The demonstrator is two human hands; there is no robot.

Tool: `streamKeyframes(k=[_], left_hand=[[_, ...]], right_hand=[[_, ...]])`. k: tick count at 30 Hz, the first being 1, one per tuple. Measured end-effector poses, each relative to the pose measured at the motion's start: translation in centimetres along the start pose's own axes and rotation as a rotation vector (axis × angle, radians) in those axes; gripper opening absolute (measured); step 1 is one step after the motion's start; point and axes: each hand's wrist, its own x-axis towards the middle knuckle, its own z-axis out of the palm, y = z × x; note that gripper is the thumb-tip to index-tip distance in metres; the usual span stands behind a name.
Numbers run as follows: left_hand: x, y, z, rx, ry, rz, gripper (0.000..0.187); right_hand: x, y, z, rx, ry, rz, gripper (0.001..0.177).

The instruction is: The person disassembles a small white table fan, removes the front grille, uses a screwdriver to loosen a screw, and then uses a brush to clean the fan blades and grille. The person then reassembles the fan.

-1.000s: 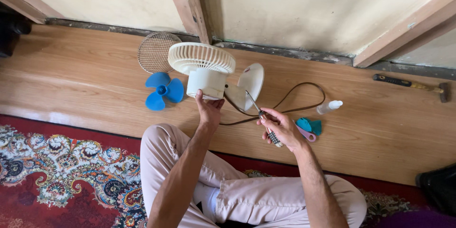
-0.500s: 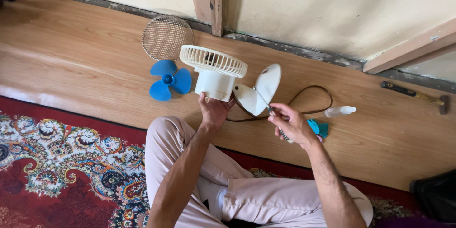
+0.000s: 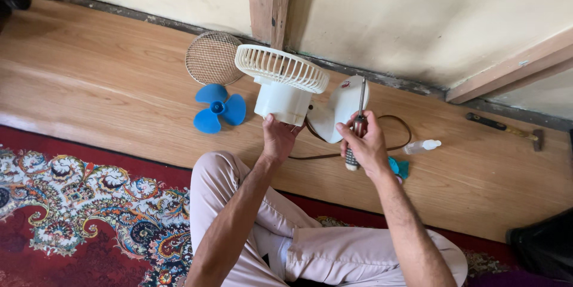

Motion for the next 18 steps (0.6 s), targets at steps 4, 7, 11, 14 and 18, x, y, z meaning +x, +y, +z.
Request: streamKeyframes(k=[4, 7, 11, 14, 18], left_hand=[[-0.5, 0.6, 2.6, -0.093, 0.000, -0.009, 0.113], [-0.6, 0.2, 3.4, -0.118, -0.005, 0.014, 0.105], [-0.8, -0.9, 4.0, -0.152, -0.060, 0.079, 0.087], [-1.4, -0.6, 5.7, -0.120, -0.054, 0.142, 0.085], [-3.1, 0.7, 8.8, 0.099, 0.052, 0.204, 0.094]], right_hand=[[-0.7, -0.9, 2.4, 0.070, 0.053, -0.139, 0.045], [-1.1, -1.8, 3.8, 0.135, 0.064, -0.196, 0.053], [-1.8, -2.7, 5.5, 0.129, 0.086, -0.230, 0.063], [-2.5, -3.0, 6.3, 0.100, 0.077, -0.240, 0.072], [-3.1, -3.1, 6.4, 0.036, 0.086, -0.178, 0.084]])
